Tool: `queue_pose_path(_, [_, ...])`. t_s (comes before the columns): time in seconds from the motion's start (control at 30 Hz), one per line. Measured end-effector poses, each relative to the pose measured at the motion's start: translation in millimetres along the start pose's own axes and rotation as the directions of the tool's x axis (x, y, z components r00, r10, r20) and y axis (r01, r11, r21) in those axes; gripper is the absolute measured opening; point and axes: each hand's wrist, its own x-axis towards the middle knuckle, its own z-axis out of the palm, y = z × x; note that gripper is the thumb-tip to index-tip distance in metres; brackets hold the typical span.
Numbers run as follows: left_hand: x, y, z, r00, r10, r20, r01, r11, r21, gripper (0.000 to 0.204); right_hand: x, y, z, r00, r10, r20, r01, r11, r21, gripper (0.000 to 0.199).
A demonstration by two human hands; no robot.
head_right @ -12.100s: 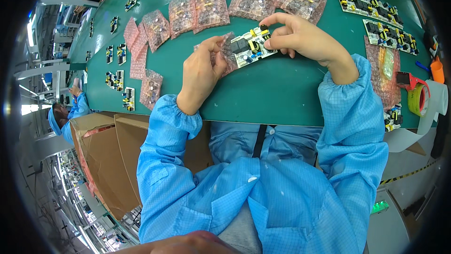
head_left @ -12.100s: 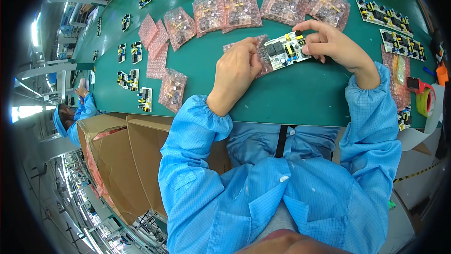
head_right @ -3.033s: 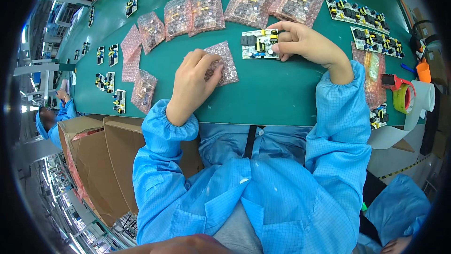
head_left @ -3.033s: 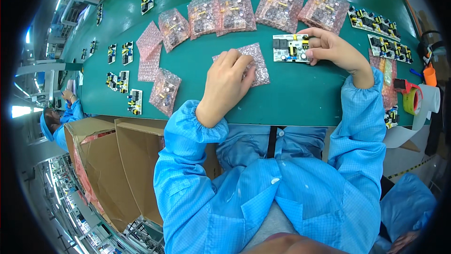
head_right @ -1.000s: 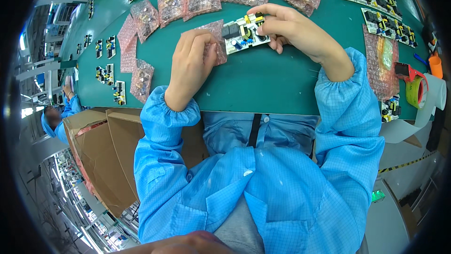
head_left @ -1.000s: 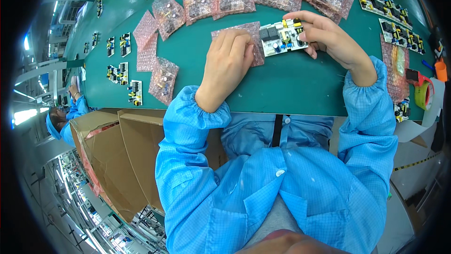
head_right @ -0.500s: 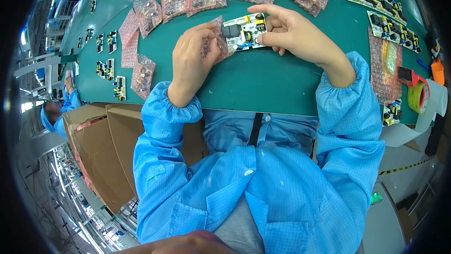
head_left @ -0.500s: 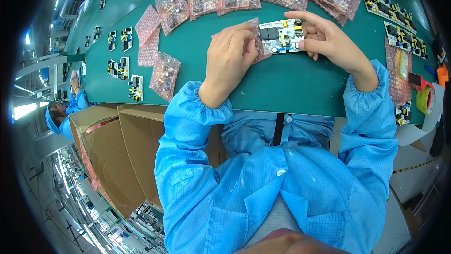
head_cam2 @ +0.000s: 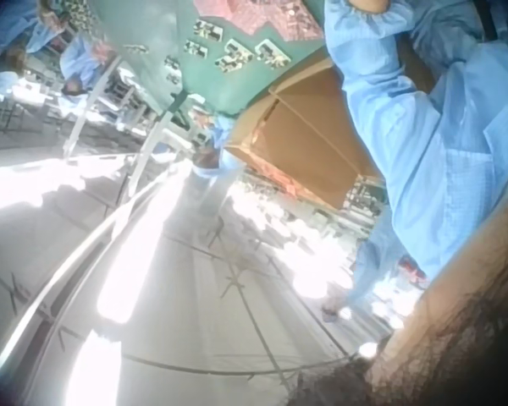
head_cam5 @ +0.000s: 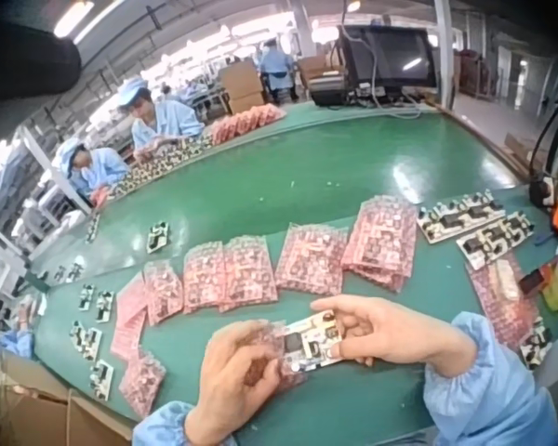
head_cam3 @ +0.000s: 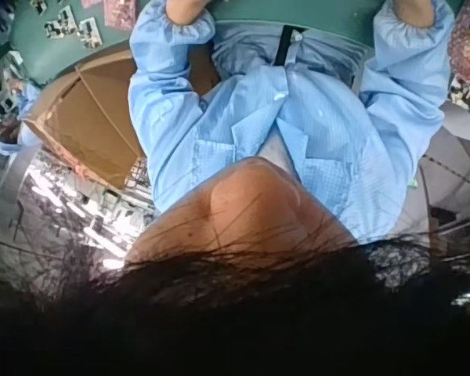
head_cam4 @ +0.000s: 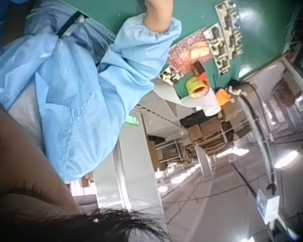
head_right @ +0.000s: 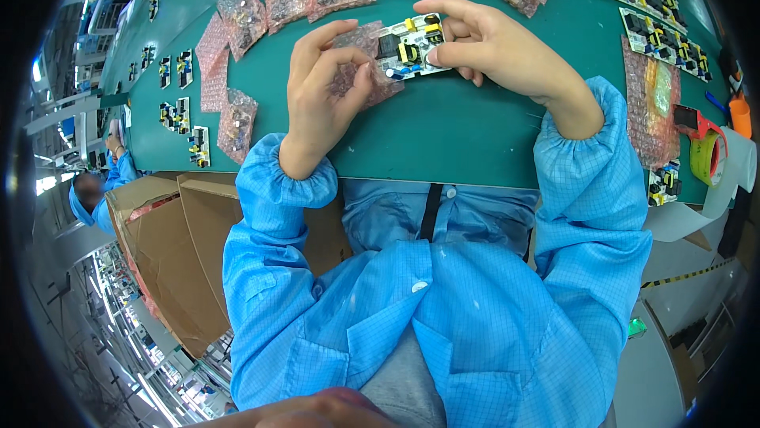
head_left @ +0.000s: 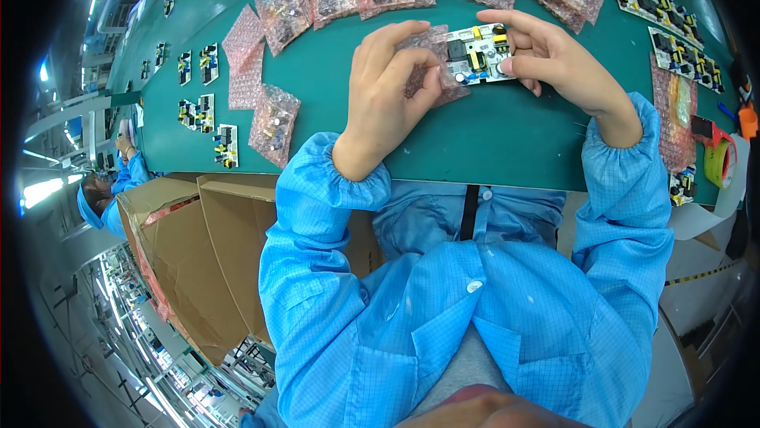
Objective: Wrapping small green circuit boards in pink bubble wrap pouches and organizing them on the workbench.
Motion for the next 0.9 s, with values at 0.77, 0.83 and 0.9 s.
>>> queue_pose_path(0.77, [16.2, 14.1, -10.4, 0.998, 0.039, 0.049, -0.041, 0.998, 0.051, 0.02, -10.5, -7.8, 8.6, 0.998, -0.064, 0.018, 0.065, 0.996, -0.054, 0.071])
queue_pose_path(0.83, [19.6, 15.4, -8.6, 0.997, 0.06, 0.05, -0.062, 0.996, 0.059, 0.02, -7.9, -2.6, 7.7, 0.998, -0.057, -0.034, 0.057, 0.998, -0.008, 0.069])
queue_pose_path(0.9, [21.1, 16.6, -7.0, 0.996, 0.077, 0.047, -0.08, 0.994, 0.071, 0.02, -6.9, 1.0, 8.1, 0.996, -0.071, -0.051, 0.07, 0.997, -0.017, 0.068])
